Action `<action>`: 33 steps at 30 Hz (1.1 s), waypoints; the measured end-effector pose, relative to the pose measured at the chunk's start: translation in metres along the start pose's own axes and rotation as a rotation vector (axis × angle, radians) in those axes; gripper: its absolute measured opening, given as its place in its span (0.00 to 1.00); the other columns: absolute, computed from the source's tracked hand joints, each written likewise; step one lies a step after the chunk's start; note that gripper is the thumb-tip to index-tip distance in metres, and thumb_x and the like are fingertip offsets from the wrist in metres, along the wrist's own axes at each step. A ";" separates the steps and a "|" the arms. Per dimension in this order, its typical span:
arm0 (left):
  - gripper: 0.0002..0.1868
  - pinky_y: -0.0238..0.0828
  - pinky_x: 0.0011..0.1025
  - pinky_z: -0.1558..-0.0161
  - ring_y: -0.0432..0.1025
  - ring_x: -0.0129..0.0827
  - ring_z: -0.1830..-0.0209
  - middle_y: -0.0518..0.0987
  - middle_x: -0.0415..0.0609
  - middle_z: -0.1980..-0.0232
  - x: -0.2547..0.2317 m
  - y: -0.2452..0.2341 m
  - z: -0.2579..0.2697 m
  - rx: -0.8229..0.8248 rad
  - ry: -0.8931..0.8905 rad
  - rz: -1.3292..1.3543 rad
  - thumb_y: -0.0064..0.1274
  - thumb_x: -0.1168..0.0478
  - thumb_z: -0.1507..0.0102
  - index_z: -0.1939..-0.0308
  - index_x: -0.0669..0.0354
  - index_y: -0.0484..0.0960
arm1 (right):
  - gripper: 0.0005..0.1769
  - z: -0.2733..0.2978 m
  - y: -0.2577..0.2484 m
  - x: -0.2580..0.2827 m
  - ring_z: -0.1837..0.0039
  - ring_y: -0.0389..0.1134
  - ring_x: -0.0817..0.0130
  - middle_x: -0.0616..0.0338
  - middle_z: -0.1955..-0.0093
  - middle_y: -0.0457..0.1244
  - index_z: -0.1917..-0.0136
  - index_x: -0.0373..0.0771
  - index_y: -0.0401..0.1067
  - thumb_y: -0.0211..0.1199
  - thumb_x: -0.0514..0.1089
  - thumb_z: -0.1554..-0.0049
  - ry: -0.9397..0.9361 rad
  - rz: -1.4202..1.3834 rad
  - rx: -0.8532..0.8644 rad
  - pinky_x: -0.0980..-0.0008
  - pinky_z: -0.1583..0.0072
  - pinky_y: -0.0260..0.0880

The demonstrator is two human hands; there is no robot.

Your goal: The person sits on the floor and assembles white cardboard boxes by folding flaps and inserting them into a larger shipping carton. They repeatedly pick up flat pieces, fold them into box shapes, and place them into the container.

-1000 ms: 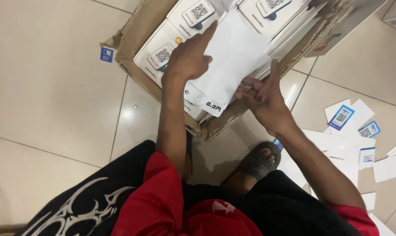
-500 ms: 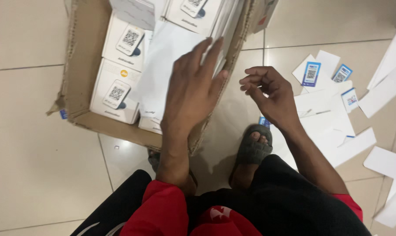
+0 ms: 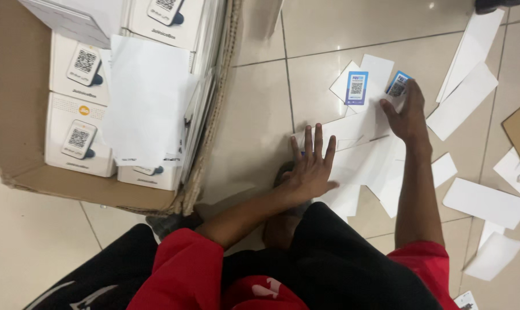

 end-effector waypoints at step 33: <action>0.75 0.44 0.51 0.22 0.48 0.54 0.21 0.53 0.59 0.22 0.073 0.000 -0.033 -0.387 0.136 -0.160 0.75 0.34 0.64 0.21 0.54 0.51 | 0.56 0.036 0.012 0.077 0.36 0.66 0.47 0.44 0.36 0.61 0.34 0.36 0.65 0.88 0.48 0.73 0.290 -0.160 0.386 0.55 0.37 0.69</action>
Point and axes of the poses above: each hand's wrist, its own z-axis away from the middle knuckle, its own y-axis out of the palm, x = y × z, the point moved 1 cm from there along -z, towards the middle knuckle
